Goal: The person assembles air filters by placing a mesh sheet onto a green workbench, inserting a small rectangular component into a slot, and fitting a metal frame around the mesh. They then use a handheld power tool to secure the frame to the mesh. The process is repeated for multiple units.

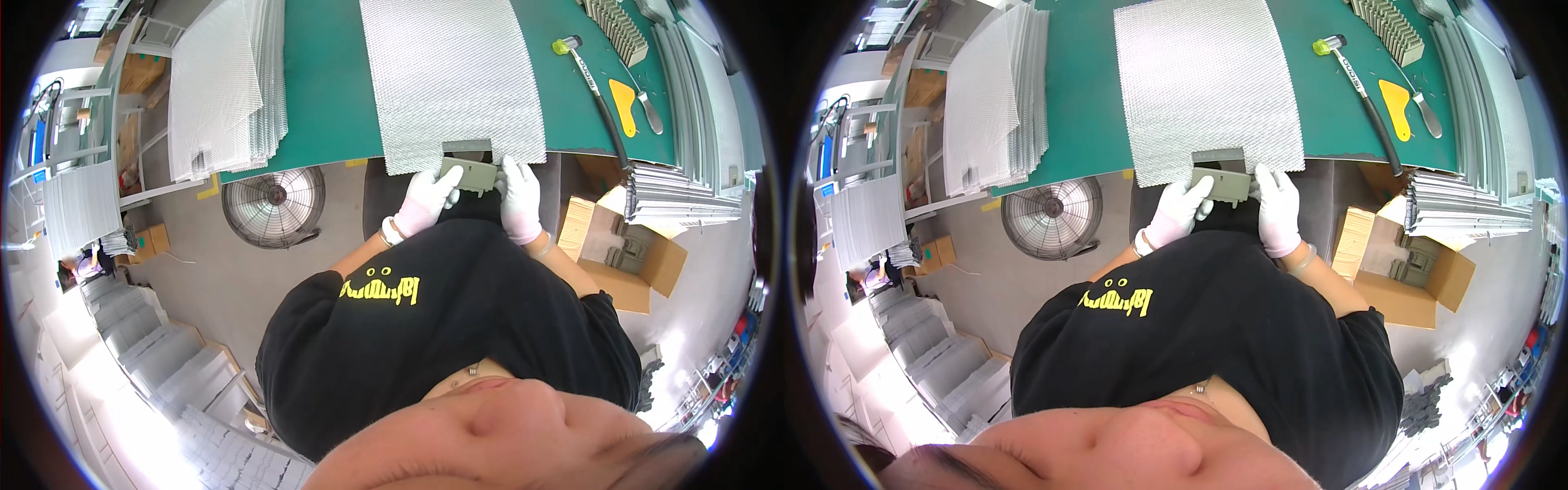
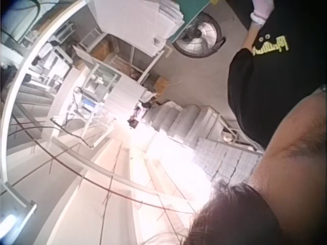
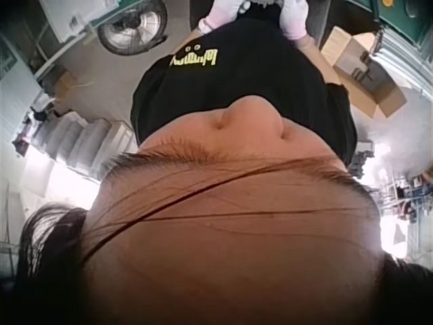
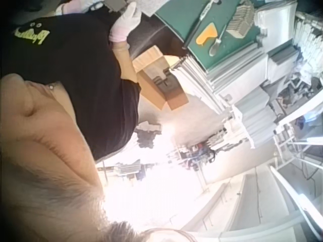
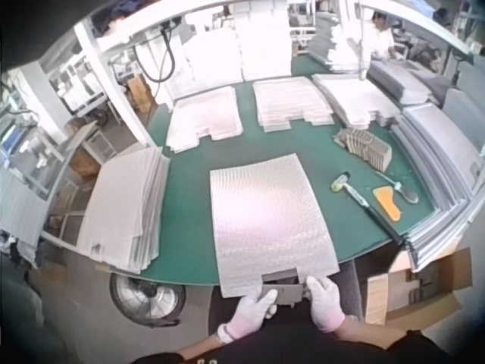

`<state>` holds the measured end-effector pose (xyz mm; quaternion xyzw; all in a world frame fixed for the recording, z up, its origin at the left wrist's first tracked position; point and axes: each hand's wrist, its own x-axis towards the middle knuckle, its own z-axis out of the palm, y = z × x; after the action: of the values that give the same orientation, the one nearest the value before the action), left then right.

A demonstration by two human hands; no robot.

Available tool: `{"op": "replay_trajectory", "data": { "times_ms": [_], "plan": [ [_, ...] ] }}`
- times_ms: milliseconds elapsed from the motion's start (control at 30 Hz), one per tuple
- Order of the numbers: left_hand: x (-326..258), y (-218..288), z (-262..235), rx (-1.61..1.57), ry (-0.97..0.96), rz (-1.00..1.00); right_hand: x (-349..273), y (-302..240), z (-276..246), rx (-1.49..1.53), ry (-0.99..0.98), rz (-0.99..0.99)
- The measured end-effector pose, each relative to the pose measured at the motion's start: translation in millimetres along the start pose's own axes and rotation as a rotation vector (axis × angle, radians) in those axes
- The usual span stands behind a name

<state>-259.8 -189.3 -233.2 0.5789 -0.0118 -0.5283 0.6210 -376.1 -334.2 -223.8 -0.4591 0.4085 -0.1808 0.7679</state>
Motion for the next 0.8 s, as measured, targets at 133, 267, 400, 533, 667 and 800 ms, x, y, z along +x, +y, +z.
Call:
{"op": "replay_trajectory", "data": {
  "times_ms": [133,267,400,533,667,800],
  "plan": [
    [1,-10,4,-0.161,0.003,0.035,-1,-7,-3,0.050,-0.010,0.079],
    [-4,-9,10,-0.203,0.004,0.092,-1,-7,-5,0.001,-0.021,0.069],
    [-1,-10,2,-0.184,-0.029,0.079,-3,-11,1,0.072,0.008,0.093],
    [1,-17,2,-0.246,-0.042,0.088,-5,-10,2,0.064,-0.008,0.073],
    [1,-19,13,-0.355,0.008,0.091,-2,1,-3,0.066,-0.001,0.072],
    [-8,-6,6,-0.174,-0.189,-0.061,2,20,-13,0.024,-0.167,0.042]
  ]
}}
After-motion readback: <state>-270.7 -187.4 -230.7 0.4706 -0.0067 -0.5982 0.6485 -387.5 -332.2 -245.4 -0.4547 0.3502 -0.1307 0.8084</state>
